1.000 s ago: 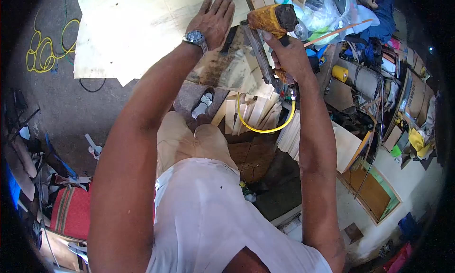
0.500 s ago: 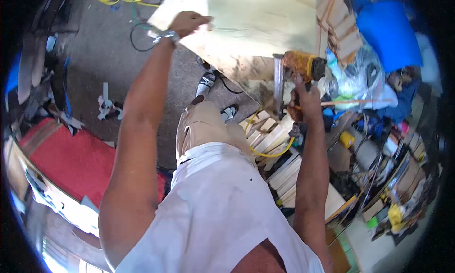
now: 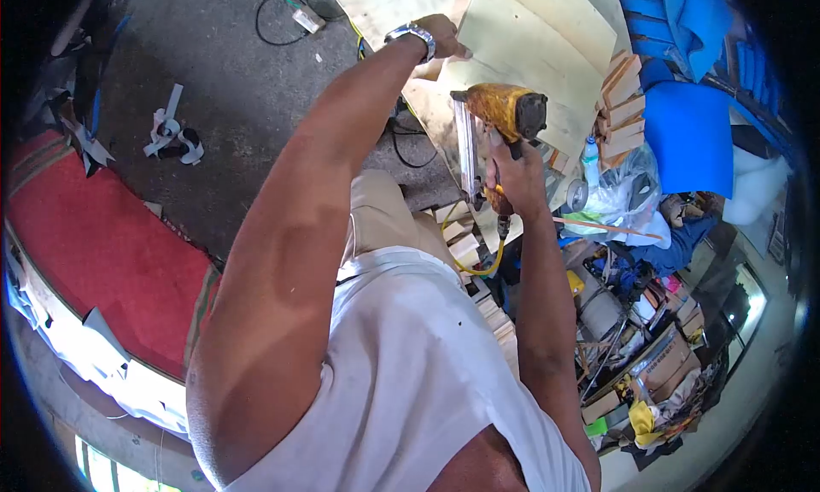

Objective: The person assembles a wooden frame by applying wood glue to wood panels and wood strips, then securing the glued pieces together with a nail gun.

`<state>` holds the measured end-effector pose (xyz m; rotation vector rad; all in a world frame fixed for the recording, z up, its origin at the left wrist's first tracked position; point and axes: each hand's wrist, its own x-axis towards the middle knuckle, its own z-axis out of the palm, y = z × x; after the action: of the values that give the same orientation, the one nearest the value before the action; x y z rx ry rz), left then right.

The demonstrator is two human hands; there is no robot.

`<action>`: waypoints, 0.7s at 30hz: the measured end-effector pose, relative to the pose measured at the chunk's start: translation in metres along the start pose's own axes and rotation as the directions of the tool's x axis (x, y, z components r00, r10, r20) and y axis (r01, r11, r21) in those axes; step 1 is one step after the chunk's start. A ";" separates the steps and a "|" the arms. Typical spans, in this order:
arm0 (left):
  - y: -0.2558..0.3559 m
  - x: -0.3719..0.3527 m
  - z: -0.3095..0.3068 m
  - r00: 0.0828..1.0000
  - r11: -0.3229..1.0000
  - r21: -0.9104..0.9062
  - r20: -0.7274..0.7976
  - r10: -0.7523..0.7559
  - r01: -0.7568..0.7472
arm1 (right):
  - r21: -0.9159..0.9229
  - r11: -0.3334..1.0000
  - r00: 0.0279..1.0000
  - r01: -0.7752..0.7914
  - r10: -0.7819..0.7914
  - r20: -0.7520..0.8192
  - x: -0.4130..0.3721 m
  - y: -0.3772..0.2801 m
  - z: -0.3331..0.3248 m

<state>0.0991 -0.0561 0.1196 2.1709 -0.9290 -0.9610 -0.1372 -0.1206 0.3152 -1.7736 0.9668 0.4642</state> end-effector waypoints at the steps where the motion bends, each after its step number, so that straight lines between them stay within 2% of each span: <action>1: 0.000 0.000 0.001 1.000 1.000 0.016 0.008 0.002 -0.002 | -0.028 1.000 1.000 -0.011 0.011 0.006 0.002 -0.001 0.001; 4: 0.003 0.002 -0.003 1.000 0.998 0.061 0.025 0.003 -0.004 | 0.052 0.998 0.998 0.036 -0.033 -0.058 0.004 -0.008 0.008; 7: 0.004 0.002 0.000 1.000 0.996 0.092 0.005 0.008 -0.008 | 0.055 0.998 0.999 0.017 -0.015 -0.045 0.011 0.000 0.009; 11: 0.001 0.004 0.002 1.000 0.997 0.073 -0.005 0.009 -0.009 | -0.010 1.000 0.998 -0.025 0.024 -0.064 0.011 -0.008 0.016; 14: 0.000 0.005 0.002 0.999 0.998 0.058 0.038 0.024 -0.026 | -0.156 0.986 0.995 -0.052 0.037 -0.098 0.009 -0.017 0.015; 15: 0.000 0.003 0.001 0.999 0.997 0.072 0.025 0.027 -0.029 | -0.098 0.992 0.993 -0.083 0.074 -0.096 0.007 -0.016 0.014; 18: 0.003 0.006 0.003 1.000 0.987 0.161 -0.001 0.003 -0.003 | 0.021 0.998 0.981 0.059 -0.055 -0.187 -0.006 0.010 -0.003; 19: 0.002 0.004 0.003 1.000 0.995 0.100 -0.003 0.000 0.000 | 0.081 0.996 0.985 -0.025 0.038 -0.166 -0.011 0.026 -0.018; 21: 0.002 0.001 -0.004 0.999 0.992 0.120 0.010 0.032 -0.033 | 0.104 0.992 0.968 -0.076 0.098 -0.232 -0.023 0.050 -0.040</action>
<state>0.1021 -0.0574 0.1233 2.2456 -1.0476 -0.9205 -0.1950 -0.1559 0.3175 -1.7317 1.2181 0.2596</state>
